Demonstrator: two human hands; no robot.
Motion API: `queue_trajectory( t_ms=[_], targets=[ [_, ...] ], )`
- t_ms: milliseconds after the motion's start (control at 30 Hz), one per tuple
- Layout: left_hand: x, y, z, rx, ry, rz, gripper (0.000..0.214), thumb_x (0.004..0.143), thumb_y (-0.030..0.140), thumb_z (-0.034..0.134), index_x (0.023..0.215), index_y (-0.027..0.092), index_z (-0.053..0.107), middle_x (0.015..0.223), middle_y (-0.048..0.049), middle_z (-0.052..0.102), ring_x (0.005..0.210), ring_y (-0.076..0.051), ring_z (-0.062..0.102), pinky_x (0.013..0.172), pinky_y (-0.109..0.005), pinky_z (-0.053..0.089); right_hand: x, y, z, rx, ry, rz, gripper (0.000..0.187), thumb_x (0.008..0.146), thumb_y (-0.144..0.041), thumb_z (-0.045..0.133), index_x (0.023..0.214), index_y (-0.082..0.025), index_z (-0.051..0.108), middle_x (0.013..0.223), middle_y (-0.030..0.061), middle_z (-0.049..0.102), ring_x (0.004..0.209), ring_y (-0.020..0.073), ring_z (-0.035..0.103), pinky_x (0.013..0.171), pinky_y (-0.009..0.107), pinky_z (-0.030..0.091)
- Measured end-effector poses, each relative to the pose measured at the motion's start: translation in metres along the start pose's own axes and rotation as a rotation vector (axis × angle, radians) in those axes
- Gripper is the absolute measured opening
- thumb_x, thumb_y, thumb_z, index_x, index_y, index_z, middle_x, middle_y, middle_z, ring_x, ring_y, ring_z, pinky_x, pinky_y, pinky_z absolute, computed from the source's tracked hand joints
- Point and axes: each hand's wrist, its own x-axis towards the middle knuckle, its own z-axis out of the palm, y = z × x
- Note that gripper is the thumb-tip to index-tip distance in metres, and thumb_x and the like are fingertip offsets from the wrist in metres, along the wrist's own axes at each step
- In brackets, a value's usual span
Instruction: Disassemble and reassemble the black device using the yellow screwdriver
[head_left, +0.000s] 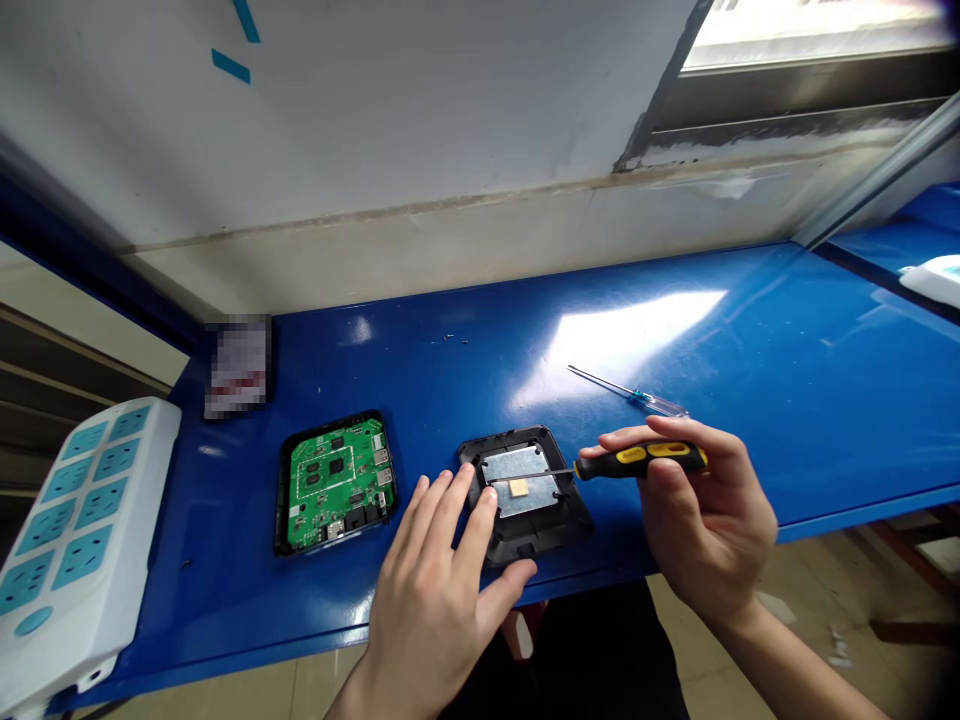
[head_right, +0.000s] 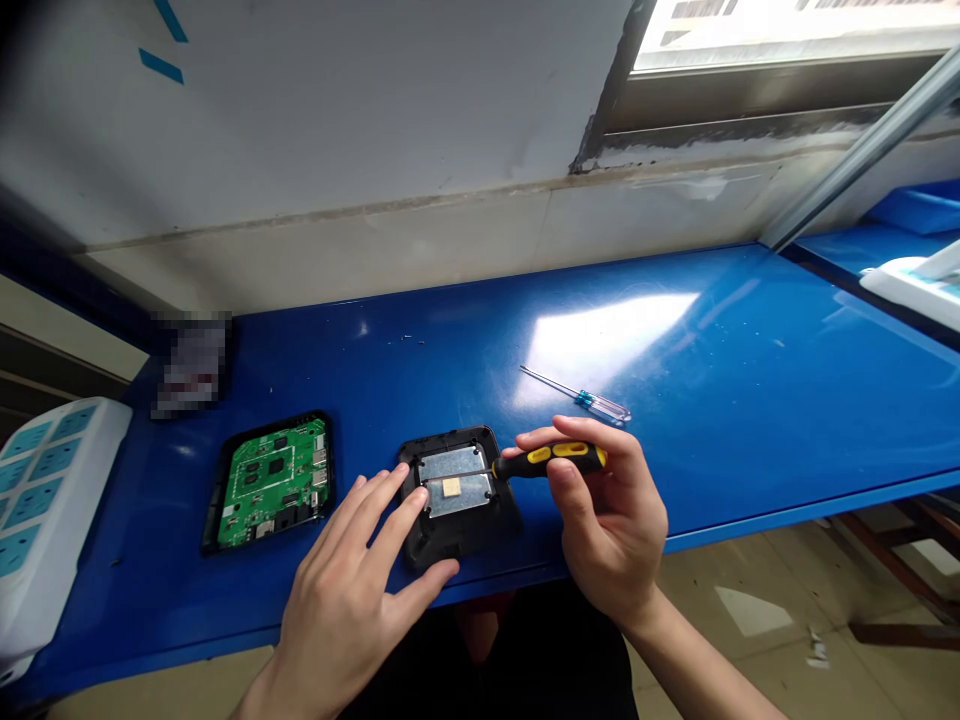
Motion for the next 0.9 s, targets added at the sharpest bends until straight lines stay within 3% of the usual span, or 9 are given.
queue_trajectory(
  t_ms=[467, 700, 900],
  targets=[
    [0.004, 0.0, -0.003, 0.008, -0.055, -0.004, 0.039, 0.102, 0.04, 0.056, 0.125, 0.01, 0.066, 0.132, -0.0212, 0.067, 0.121, -0.039, 0.065, 0.098, -0.062, 0.058, 0.01, -0.008, -0.004, -0.031, -0.015, 0.016, 0.025, 0.098, -0.021, 0.06, 0.122, -0.027, 0.064, 0.098, 0.0034, 0.076, 0.082, 0.0236, 0.078, 0.075, 0.044, 0.066],
    [0.003, 0.0, -0.003, -0.004, -0.061, -0.014, 0.039, 0.102, 0.041, 0.057, 0.125, 0.011, 0.067, 0.133, -0.0212, 0.067, 0.122, -0.04, 0.064, 0.099, -0.063, 0.056, 0.021, -0.015, 0.0, -0.064, -0.1, -0.039, 0.027, 0.096, -0.017, 0.06, 0.122, -0.026, 0.065, 0.097, 0.0035, 0.077, 0.08, 0.0204, 0.078, 0.072, 0.037, 0.067],
    [0.004, 0.0, -0.004, -0.012, -0.065, -0.025, 0.04, 0.104, 0.042, 0.054, 0.125, 0.012, 0.067, 0.132, -0.0206, 0.067, 0.122, -0.039, 0.064, 0.099, -0.062, 0.057, 0.02, -0.013, 0.001, -0.105, -0.104, -0.013, 0.028, 0.096, -0.018, 0.061, 0.121, -0.028, 0.065, 0.097, 0.0026, 0.077, 0.081, 0.0215, 0.078, 0.073, 0.038, 0.067]
  ],
)
